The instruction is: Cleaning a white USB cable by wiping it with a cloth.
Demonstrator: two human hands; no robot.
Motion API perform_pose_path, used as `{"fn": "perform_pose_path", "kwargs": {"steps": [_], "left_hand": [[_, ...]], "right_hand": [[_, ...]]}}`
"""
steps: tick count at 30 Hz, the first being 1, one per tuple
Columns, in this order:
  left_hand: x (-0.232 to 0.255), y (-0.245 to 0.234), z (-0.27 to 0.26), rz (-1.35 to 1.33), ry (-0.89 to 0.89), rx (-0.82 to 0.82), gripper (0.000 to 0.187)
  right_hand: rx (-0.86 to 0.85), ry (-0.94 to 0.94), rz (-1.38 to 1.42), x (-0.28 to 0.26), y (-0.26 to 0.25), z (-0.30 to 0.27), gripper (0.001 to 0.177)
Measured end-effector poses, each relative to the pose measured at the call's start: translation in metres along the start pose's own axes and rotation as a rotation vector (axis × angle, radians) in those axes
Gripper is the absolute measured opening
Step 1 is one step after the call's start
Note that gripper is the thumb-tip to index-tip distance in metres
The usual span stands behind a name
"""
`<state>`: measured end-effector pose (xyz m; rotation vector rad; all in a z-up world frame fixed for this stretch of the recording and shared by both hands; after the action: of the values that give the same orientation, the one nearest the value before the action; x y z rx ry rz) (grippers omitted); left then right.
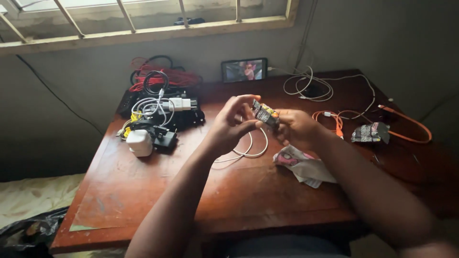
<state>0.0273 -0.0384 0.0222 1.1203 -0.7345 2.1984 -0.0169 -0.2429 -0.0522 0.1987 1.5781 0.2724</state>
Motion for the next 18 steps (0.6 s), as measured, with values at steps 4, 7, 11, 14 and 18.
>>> {"fn": "perform_pose_path", "kwargs": {"steps": [4,7,11,14,18], "left_hand": [[-0.007,-0.001,0.003,-0.175,0.061,-0.072,0.034],[-0.01,-0.001,0.001,-0.406,-0.014,-0.072,0.021],[-0.002,0.008,-0.001,-0.498,0.001,-0.157,0.016],[-0.001,0.01,-0.001,-0.555,-0.022,-0.09,0.014],[-0.022,0.003,-0.001,-0.521,-0.116,0.18,0.015]], "right_hand": [[-0.077,0.177,-0.07,0.001,0.02,-0.01,0.029],[-0.016,0.221,-0.026,0.005,0.019,-0.013,0.016],[-0.108,0.26,0.012,0.004,0.024,-0.018,0.021],[-0.055,0.235,-0.078,0.009,0.024,-0.013,0.021],[0.031,-0.033,-0.392,-0.007,0.04,-0.013,0.018]]}}
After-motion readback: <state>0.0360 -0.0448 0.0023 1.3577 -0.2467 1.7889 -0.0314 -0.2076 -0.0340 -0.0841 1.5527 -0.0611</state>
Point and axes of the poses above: each hand's wrist, its own z-axis towards the middle knuckle, its own y-axis out of the palm, x = y × z, the point moved 5 cm from there along z, towards the middle knuckle, and after that the axes turned 1 degree about -z, right-handed, at the moved point
